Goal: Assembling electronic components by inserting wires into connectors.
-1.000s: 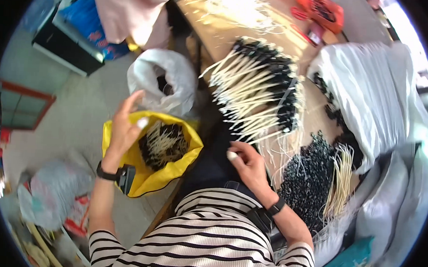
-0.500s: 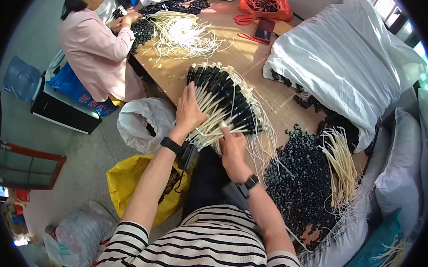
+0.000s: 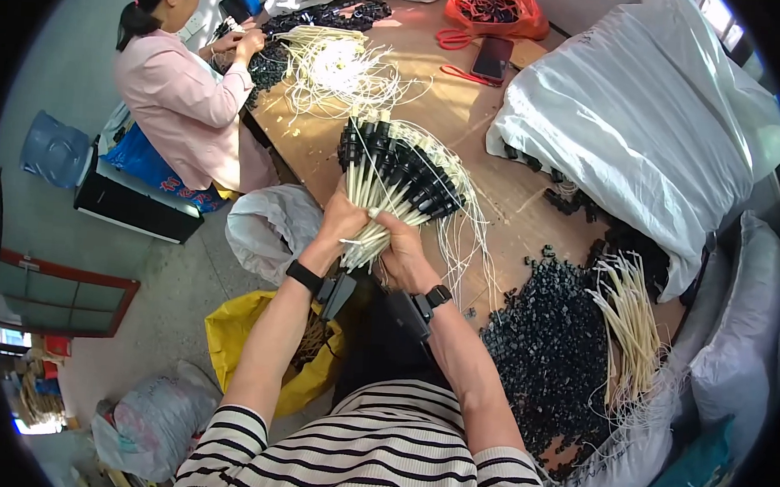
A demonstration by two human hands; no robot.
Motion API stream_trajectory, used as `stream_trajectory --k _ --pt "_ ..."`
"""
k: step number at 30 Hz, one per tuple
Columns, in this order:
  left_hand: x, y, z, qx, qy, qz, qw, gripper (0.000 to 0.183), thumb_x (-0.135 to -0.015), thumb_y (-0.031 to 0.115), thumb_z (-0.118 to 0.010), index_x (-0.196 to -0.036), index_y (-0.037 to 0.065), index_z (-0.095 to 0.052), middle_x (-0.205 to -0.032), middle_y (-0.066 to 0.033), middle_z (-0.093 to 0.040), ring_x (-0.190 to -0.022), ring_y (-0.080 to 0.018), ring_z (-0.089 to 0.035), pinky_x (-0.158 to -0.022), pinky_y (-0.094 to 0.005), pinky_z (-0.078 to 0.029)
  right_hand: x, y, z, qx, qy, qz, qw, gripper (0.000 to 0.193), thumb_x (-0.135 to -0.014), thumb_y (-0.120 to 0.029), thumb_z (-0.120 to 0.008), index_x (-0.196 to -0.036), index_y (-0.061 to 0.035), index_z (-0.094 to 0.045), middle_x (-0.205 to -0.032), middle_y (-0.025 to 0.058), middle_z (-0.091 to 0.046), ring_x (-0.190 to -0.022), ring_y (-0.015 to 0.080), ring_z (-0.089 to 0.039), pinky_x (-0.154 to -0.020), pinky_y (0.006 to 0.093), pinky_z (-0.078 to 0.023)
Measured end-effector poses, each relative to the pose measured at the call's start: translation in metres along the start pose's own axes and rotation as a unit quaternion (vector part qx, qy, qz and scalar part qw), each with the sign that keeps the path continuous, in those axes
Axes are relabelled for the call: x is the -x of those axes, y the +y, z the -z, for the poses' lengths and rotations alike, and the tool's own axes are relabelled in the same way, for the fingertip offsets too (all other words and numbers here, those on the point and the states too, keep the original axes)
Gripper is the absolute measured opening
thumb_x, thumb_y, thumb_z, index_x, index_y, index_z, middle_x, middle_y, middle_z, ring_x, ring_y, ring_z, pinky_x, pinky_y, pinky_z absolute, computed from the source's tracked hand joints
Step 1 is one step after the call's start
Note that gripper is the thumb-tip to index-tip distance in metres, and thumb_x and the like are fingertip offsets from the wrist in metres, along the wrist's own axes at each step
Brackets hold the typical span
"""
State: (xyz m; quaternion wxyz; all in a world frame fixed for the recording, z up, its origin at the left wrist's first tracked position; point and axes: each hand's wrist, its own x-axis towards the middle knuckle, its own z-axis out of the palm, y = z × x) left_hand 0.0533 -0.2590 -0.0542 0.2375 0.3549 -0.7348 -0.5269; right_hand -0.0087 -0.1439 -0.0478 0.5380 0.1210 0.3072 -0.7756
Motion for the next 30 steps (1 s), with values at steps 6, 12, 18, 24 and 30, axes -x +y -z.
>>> stream_trajectory --k 6,12,18,24,30 --pt "0.020 0.025 0.004 0.209 -0.078 -0.007 0.975 0.044 -0.073 -0.012 -0.061 -0.114 0.003 -0.056 -0.104 -0.0043 -0.065 -0.095 -0.0148 -0.060 -0.083 -0.0292 -0.049 0.018 -0.009 -0.014 0.087 -0.074 0.095 0.989 0.045 -0.074 0.008 -0.065 -0.118 -0.0004 -0.055 -0.108 0.0108 -0.065 -0.095 0.0236 -0.065 -0.083 0.0350 -0.054" --pt "0.045 0.031 0.013 0.239 -0.074 -0.001 0.968 0.037 -0.076 -0.013 -0.055 -0.110 0.001 -0.058 -0.103 -0.0040 -0.065 -0.093 -0.0136 -0.061 -0.082 -0.0279 -0.050 0.029 -0.004 -0.011 0.110 -0.147 0.112 0.976 0.041 -0.078 0.006 -0.064 -0.118 0.0026 -0.053 -0.109 0.0126 -0.064 -0.095 0.0241 -0.065 -0.084 0.0354 -0.056" --pt "0.091 0.071 0.046 0.268 -0.025 -0.029 0.963 0.036 -0.080 -0.007 -0.050 -0.115 -0.001 -0.057 -0.110 -0.0062 -0.063 -0.096 -0.0149 -0.061 -0.084 -0.0278 -0.049 0.060 0.001 -0.046 0.214 -0.198 0.146 0.945 0.039 -0.071 0.003 -0.070 -0.108 0.0002 -0.060 -0.102 0.0088 -0.066 -0.089 0.0197 -0.064 -0.078 0.0315 -0.053" --pt "0.161 0.075 0.069 0.285 0.214 0.013 0.934 0.027 -0.077 0.002 -0.055 -0.103 -0.002 -0.062 -0.092 -0.0066 -0.066 -0.081 -0.0129 -0.060 -0.071 -0.0303 -0.049 0.101 0.026 -0.093 0.406 -0.288 0.075 0.864 0.030 -0.072 0.003 -0.069 -0.101 0.0035 -0.063 -0.094 0.0093 -0.068 -0.080 0.0176 -0.065 -0.072 0.0300 -0.053" --pt "0.248 -0.019 0.064 0.495 0.404 0.055 0.767 0.028 -0.088 0.007 -0.059 -0.115 -0.001 -0.056 -0.107 -0.0065 -0.063 -0.090 -0.0152 -0.063 -0.075 -0.0297 -0.053 0.097 0.133 -0.063 0.516 -0.345 -0.125 0.774 0.029 -0.072 0.006 -0.065 -0.100 0.0026 -0.067 -0.091 0.0071 -0.069 -0.077 0.0150 -0.064 -0.069 0.0293 -0.053"
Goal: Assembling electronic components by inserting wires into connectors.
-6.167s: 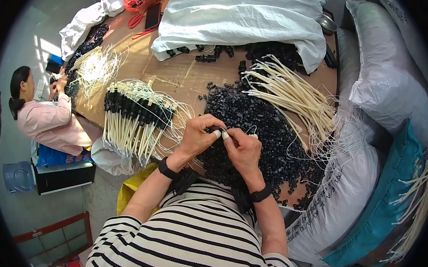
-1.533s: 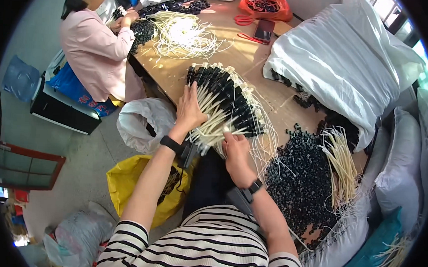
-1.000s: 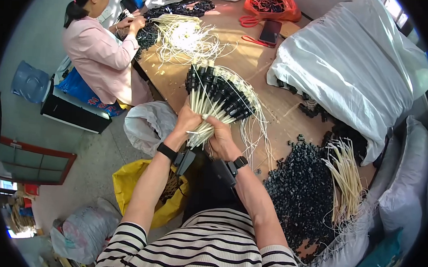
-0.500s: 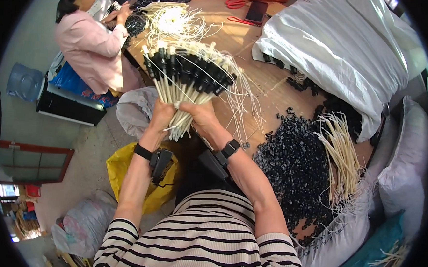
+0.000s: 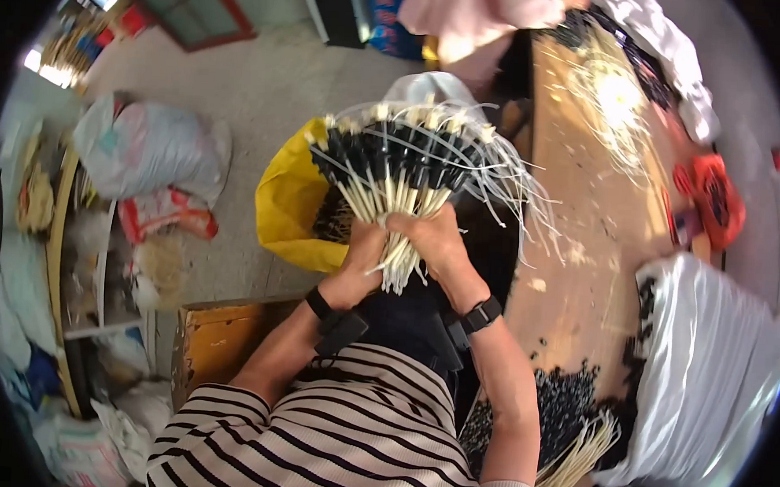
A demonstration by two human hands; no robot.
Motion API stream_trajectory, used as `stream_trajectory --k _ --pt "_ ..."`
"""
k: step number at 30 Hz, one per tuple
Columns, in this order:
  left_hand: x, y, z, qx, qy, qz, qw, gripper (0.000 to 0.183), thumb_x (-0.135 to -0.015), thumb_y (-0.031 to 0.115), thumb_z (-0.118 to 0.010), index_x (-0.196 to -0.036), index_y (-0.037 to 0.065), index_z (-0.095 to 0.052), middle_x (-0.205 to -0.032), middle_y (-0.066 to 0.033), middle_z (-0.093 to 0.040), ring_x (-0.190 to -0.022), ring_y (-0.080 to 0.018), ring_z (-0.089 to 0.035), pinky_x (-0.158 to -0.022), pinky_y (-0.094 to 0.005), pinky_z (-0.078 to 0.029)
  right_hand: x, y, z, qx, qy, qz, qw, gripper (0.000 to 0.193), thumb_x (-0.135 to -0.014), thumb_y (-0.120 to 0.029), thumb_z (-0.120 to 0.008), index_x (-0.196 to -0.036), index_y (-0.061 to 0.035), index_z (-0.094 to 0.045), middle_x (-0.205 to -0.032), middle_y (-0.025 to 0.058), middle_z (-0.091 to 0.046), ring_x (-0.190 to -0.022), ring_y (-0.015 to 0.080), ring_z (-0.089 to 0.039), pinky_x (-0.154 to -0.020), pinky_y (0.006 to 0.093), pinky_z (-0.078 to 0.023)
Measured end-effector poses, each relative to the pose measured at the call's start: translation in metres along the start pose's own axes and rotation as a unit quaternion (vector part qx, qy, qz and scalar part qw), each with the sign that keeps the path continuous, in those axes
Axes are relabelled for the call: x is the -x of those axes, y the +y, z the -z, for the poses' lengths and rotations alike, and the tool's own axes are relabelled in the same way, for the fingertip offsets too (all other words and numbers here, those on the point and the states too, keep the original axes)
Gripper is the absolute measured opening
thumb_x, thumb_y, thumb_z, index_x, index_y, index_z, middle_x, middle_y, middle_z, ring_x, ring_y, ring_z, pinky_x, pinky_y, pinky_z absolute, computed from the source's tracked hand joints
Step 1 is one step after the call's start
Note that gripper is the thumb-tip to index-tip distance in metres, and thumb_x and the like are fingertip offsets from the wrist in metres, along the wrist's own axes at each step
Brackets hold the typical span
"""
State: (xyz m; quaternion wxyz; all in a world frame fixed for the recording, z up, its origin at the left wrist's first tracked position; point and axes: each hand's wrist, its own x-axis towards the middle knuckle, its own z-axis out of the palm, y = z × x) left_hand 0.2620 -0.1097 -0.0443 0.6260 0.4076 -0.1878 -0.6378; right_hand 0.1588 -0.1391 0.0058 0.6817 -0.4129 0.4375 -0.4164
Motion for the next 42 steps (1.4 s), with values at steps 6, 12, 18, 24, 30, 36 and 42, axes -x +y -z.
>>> stream_trajectory --k 6,12,18,24,30,36,42 --pt "0.013 -0.071 0.134 -0.232 0.038 -0.028 0.972 0.016 -0.094 0.012 -0.054 -0.102 -0.001 -0.059 -0.095 -0.0094 -0.064 -0.081 -0.0195 -0.065 -0.072 -0.0348 -0.055 -0.056 0.094 -0.033 0.139 -0.097 -0.151 0.974 0.024 -0.068 -0.008 -0.072 -0.089 0.0035 -0.071 -0.080 0.0090 -0.069 -0.070 0.0160 -0.064 -0.065 0.0307 -0.050" --pt "-0.011 -0.118 0.143 0.402 0.153 0.171 0.886 0.016 -0.096 0.014 -0.052 -0.100 0.001 -0.060 -0.096 -0.0108 -0.064 -0.086 -0.0235 -0.064 -0.077 -0.0366 -0.055 -0.103 0.127 -0.026 0.324 -0.185 -0.275 0.886 0.029 -0.064 -0.019 -0.075 -0.080 0.0044 -0.068 -0.069 0.0102 -0.065 -0.061 0.0168 -0.061 -0.054 0.0313 -0.047" --pt "-0.038 -0.118 0.129 0.319 0.379 0.217 0.841 0.018 -0.093 0.018 -0.059 -0.098 0.001 -0.060 -0.087 -0.0106 -0.062 -0.075 -0.0237 -0.061 -0.068 -0.0376 -0.052 -0.147 0.161 -0.012 0.349 -0.257 -0.320 0.843 0.033 -0.064 -0.020 -0.076 -0.085 0.0038 -0.068 -0.073 0.0106 -0.065 -0.062 0.0176 -0.059 -0.053 0.0318 -0.047" --pt "-0.068 -0.139 0.171 0.012 0.453 0.249 0.856 0.057 -0.091 0.032 -0.063 -0.137 0.010 -0.038 -0.129 -0.0126 -0.048 -0.113 -0.0253 -0.051 -0.091 -0.0418 -0.045 -0.214 0.177 -0.034 0.650 -0.078 -0.072 0.752 0.046 -0.074 -0.040 -0.070 -0.095 0.0012 -0.066 -0.094 0.0274 -0.066 -0.091 0.0413 -0.065 -0.081 0.0471 -0.051" --pt "-0.086 -0.149 0.188 0.076 0.473 0.338 0.810 0.061 -0.096 0.026 -0.056 -0.148 0.010 -0.029 -0.147 -0.0122 -0.036 -0.129 -0.0303 -0.040 -0.103 -0.0435 -0.035 -0.191 0.171 0.000 0.669 -0.088 0.064 0.735 0.039 -0.077 -0.024 -0.069 -0.107 -0.0026 -0.059 -0.101 0.0209 -0.063 -0.092 0.0418 -0.060 -0.081 0.0474 -0.049" --pt "-0.120 -0.146 0.212 -0.121 0.340 0.258 0.896 0.039 -0.093 0.022 -0.057 -0.128 0.005 -0.056 -0.117 -0.0117 -0.062 -0.097 -0.0288 -0.062 -0.078 -0.0412 -0.049 -0.151 0.154 0.012 0.673 -0.133 0.026 0.727 0.039 -0.074 -0.012 -0.069 -0.112 -0.0052 -0.059 -0.107 0.0153 -0.061 -0.094 0.0359 -0.061 -0.082 0.0434 -0.051" --pt "-0.151 -0.120 0.288 -0.555 0.067 0.109 0.822 0.033 -0.081 0.018 -0.054 -0.107 0.003 -0.067 -0.103 -0.0221 -0.066 -0.100 -0.0395 -0.061 -0.088 -0.0435 -0.048 -0.117 0.106 0.017 0.585 -0.081 0.182 0.786 0.038 -0.074 -0.003 -0.068 -0.112 -0.0046 -0.061 -0.110 0.0109 -0.061 -0.094 0.0346 -0.061 -0.080 0.0401 -0.051"
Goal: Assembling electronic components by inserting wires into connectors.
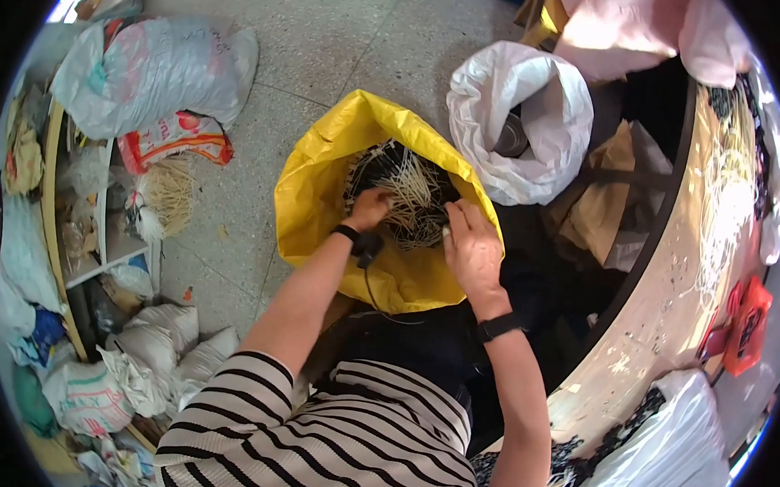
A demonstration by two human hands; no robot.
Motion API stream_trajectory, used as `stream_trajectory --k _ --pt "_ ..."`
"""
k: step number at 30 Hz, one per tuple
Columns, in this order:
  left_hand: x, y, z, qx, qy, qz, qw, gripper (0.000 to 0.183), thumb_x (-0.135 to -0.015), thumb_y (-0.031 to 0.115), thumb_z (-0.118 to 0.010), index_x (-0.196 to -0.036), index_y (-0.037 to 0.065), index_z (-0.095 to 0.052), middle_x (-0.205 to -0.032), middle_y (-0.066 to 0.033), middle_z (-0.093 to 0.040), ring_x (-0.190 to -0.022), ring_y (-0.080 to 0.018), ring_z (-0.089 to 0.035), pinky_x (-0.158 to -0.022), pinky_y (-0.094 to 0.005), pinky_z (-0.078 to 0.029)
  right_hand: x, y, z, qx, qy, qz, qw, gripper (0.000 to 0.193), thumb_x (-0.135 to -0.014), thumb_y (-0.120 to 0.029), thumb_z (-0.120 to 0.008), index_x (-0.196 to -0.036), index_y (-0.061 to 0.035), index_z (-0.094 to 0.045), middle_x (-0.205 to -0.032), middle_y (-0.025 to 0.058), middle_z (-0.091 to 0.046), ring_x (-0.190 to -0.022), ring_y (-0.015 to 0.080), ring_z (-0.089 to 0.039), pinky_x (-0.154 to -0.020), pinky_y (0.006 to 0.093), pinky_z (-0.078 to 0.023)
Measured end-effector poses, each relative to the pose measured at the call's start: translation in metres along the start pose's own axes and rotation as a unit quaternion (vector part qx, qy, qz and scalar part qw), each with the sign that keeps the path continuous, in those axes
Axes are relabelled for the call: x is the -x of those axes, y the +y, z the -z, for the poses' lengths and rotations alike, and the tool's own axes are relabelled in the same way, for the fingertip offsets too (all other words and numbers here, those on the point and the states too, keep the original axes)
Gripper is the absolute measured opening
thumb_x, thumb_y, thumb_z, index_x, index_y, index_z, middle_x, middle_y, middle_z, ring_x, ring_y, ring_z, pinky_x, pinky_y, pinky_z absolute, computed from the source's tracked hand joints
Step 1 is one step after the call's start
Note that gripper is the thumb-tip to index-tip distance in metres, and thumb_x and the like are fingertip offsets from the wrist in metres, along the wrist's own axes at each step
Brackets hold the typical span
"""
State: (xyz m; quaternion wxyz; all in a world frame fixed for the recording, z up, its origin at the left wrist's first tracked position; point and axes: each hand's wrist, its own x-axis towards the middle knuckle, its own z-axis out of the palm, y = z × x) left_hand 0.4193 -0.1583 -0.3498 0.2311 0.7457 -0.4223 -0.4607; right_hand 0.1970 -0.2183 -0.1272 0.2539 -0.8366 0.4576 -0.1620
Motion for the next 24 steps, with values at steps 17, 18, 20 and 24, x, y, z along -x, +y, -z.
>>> stream_trajectory --k 17,18,20,24 --pt "-0.001 -0.055 0.017 -0.631 -0.366 -0.151 0.667 0.031 -0.087 0.018 -0.060 -0.117 0.016 -0.066 -0.130 -0.0095 -0.055 -0.133 -0.0299 -0.036 -0.105 -0.0526 -0.033 0.064 0.059 0.159 0.279 -0.008 -0.236 0.931 0.074 -0.074 -0.012 -0.069 -0.142 -0.0069 -0.040 -0.141 0.0120 -0.047 -0.126 0.0337 -0.046 -0.107 0.0446 -0.032" --pt "0.000 -0.063 0.021 -0.668 -0.387 -0.165 0.614 0.031 -0.086 0.018 -0.061 -0.116 0.017 -0.067 -0.127 -0.0092 -0.058 -0.133 -0.0289 -0.036 -0.106 -0.0531 -0.032 0.063 0.061 0.164 0.259 -0.022 -0.211 0.942 0.075 -0.074 -0.010 -0.069 -0.142 -0.0042 -0.039 -0.140 0.0125 -0.048 -0.126 0.0336 -0.046 -0.107 0.0444 -0.031" --pt "-0.003 -0.068 0.024 -0.643 -0.396 -0.175 0.632 0.031 -0.085 0.020 -0.061 -0.115 0.016 -0.067 -0.124 -0.0099 -0.060 -0.133 -0.0288 -0.037 -0.106 -0.0513 -0.032 0.063 0.061 0.171 0.246 -0.049 -0.217 0.943 0.071 -0.075 -0.007 -0.067 -0.140 -0.0033 -0.042 -0.137 0.0126 -0.052 -0.124 0.0304 -0.049 -0.103 0.0397 -0.036" --pt "-0.022 -0.064 0.014 -0.499 -0.403 -0.051 0.765 0.033 -0.086 0.026 -0.059 -0.114 0.011 -0.067 -0.114 -0.0121 -0.064 -0.129 -0.0299 -0.042 -0.109 -0.0455 -0.030 0.064 0.064 0.172 0.203 -0.011 -0.242 0.949 0.062 -0.081 -0.012 -0.063 -0.139 -0.0039 -0.045 -0.131 0.0107 -0.058 -0.108 0.0225 -0.054 -0.097 0.0317 -0.040"
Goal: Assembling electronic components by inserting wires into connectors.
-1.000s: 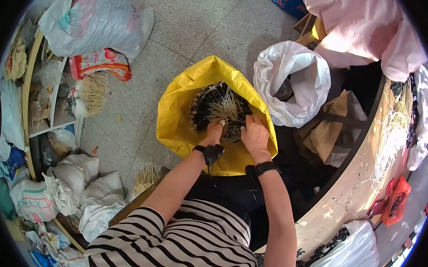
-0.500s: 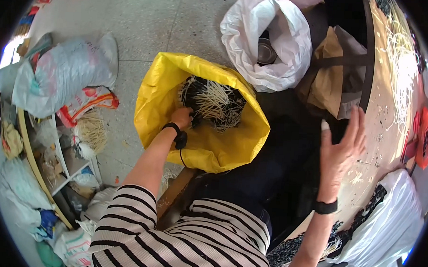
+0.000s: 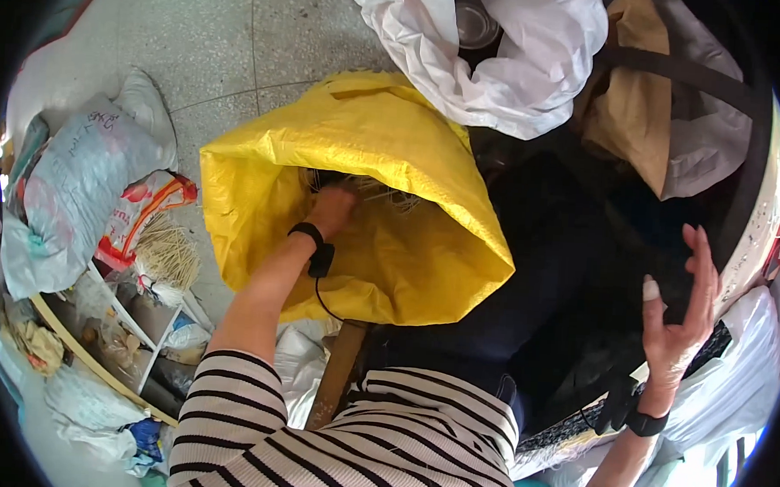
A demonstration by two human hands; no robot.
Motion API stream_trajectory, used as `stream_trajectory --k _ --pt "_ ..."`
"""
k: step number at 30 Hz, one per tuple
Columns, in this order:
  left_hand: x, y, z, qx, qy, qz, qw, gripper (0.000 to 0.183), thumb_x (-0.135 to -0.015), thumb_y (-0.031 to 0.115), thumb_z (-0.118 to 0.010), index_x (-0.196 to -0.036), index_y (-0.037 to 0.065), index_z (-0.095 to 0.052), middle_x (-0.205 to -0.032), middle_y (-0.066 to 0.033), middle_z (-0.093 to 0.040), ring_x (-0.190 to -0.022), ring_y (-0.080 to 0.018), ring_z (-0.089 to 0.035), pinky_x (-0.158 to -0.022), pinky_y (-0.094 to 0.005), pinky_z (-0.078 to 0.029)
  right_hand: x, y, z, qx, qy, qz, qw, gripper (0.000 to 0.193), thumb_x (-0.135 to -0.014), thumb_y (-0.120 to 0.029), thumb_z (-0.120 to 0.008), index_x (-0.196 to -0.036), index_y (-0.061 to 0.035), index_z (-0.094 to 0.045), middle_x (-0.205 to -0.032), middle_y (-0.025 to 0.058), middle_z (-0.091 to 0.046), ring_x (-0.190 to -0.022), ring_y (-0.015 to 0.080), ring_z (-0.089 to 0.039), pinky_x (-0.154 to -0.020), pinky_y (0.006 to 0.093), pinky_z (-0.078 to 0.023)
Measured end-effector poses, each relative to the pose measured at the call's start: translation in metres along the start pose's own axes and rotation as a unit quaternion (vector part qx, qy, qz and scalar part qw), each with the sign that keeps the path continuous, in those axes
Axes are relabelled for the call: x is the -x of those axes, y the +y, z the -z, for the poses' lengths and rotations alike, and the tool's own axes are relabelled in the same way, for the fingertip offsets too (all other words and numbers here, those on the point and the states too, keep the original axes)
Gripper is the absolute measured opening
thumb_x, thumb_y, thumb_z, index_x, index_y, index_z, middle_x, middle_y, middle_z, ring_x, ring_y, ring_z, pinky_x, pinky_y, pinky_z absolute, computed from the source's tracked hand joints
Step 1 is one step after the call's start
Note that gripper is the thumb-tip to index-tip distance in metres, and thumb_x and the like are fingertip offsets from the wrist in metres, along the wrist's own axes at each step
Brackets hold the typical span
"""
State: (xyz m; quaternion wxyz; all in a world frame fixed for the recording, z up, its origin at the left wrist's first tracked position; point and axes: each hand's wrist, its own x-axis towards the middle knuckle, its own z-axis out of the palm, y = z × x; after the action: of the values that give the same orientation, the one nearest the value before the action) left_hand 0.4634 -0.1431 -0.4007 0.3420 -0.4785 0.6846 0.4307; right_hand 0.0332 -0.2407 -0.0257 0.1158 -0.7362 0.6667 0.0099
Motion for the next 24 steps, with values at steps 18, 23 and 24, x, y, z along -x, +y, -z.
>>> stream_trajectory --k 18,23,24 --pt "-0.040 -0.086 0.024 0.312 0.236 -0.089 0.916 0.054 -0.098 0.045 -0.036 -0.140 0.010 -0.039 -0.144 -0.0130 -0.041 -0.134 -0.0285 -0.035 -0.112 -0.0422 -0.026 0.002 0.003 -0.003 0.074 -0.013 -0.033 0.997 0.058 -0.082 -0.023 -0.063 -0.136 -0.0037 -0.051 -0.121 0.0107 -0.063 -0.100 0.0205 -0.053 -0.095 0.0323 -0.040" --pt "-0.056 -0.092 0.010 0.337 0.234 -0.060 0.910 0.057 -0.099 0.048 -0.032 -0.144 0.012 -0.034 -0.147 -0.0109 -0.038 -0.137 -0.0276 -0.032 -0.115 -0.0416 -0.022 0.003 0.005 0.001 0.069 -0.012 -0.047 0.996 0.052 -0.082 -0.022 -0.062 -0.131 -0.0067 -0.056 -0.121 0.0119 -0.064 -0.111 0.0231 -0.058 -0.096 0.0336 -0.043" --pt "-0.055 -0.080 0.005 0.341 0.234 -0.056 0.909 0.058 -0.099 0.049 -0.031 -0.144 0.013 -0.033 -0.148 -0.0105 -0.037 -0.137 -0.0274 -0.032 -0.116 -0.0415 -0.022 0.002 0.004 0.002 0.066 -0.017 -0.056 0.996 0.052 -0.082 -0.023 -0.062 -0.131 -0.0073 -0.056 -0.122 0.0119 -0.064 -0.112 0.0230 -0.058 -0.096 0.0339 -0.043"
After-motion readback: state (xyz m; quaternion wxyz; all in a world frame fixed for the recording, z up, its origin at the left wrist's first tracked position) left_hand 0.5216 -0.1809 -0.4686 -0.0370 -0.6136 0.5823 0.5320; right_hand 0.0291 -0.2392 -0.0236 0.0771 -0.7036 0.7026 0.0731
